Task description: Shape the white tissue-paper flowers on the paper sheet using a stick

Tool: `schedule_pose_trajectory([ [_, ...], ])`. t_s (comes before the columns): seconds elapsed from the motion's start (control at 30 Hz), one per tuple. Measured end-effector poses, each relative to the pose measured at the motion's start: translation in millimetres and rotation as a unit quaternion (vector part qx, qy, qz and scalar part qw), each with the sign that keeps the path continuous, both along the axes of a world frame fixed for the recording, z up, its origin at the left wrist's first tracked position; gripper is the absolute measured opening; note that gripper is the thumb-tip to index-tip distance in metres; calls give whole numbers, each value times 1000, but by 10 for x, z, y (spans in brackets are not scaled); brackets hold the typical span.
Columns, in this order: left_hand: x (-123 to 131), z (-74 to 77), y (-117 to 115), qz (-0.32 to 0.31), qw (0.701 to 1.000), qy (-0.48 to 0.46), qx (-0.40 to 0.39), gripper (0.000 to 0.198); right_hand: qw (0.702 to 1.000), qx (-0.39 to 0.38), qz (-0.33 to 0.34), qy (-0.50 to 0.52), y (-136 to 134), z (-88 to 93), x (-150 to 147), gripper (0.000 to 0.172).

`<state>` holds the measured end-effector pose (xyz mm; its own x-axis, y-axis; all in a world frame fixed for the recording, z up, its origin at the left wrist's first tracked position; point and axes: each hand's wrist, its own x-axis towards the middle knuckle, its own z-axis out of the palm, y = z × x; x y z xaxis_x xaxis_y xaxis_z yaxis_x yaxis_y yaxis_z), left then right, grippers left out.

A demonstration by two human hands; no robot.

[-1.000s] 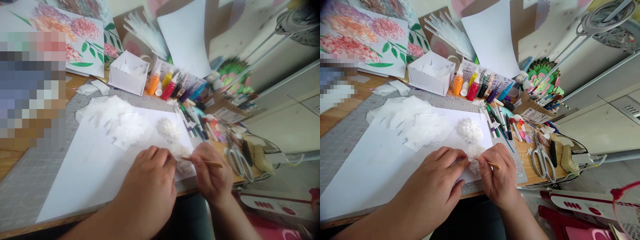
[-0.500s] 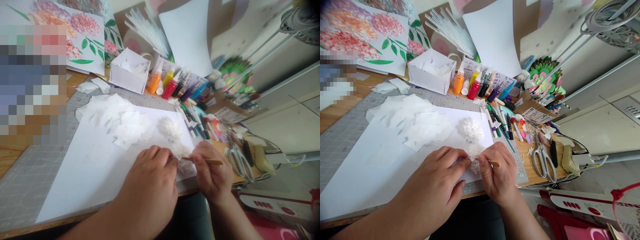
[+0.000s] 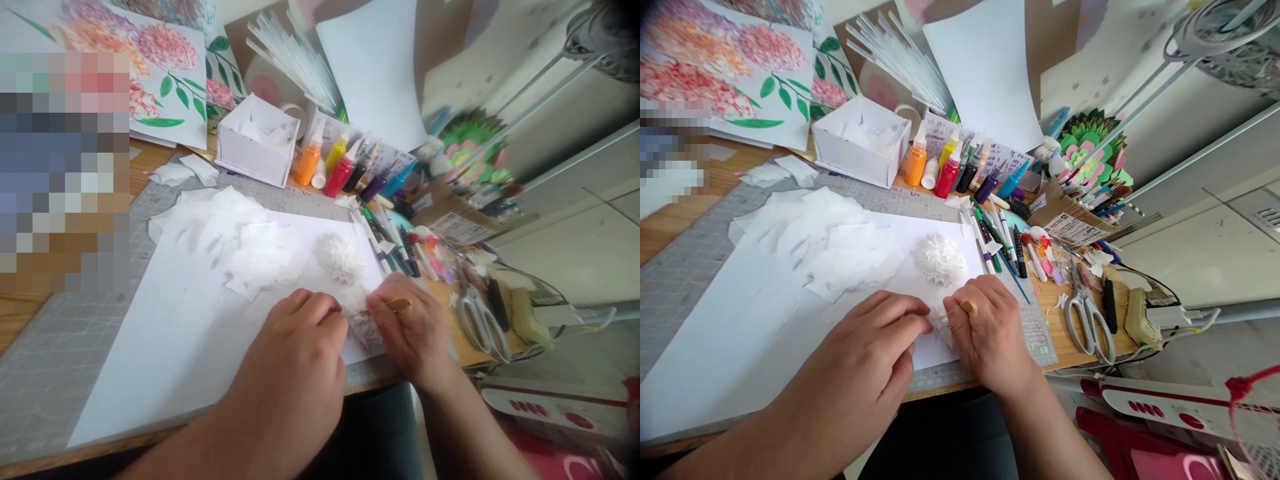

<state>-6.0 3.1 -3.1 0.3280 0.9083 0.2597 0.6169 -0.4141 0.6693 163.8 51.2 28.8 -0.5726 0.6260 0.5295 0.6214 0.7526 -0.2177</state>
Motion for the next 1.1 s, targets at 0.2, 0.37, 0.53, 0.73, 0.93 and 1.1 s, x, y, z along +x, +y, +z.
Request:
schedule_pose_trajectory([
  [0.2,-16,30,34,-1,1000,1,-7,31,999,-41,0,35,74,0,-81,27],
  [0.37,-34,41,36,1,1000,-2,-6,34,976,-104,-39,189,65,0,94,27],
  [0.53,-42,59,26,6,1000,24,17,39,895,-104,-121,417,-71,-222,380,24],
  [0.73,-4,83,9,-7,991,110,71,40,844,-144,-117,503,-146,-479,414,27],
  [0.93,28,88,0,3,989,130,76,35,880,-174,-55,437,-215,-369,378,24],
  [1.1,25,64,6,-8,988,126,84,30,903,-176,-49,388,-245,-321,382,23],
])
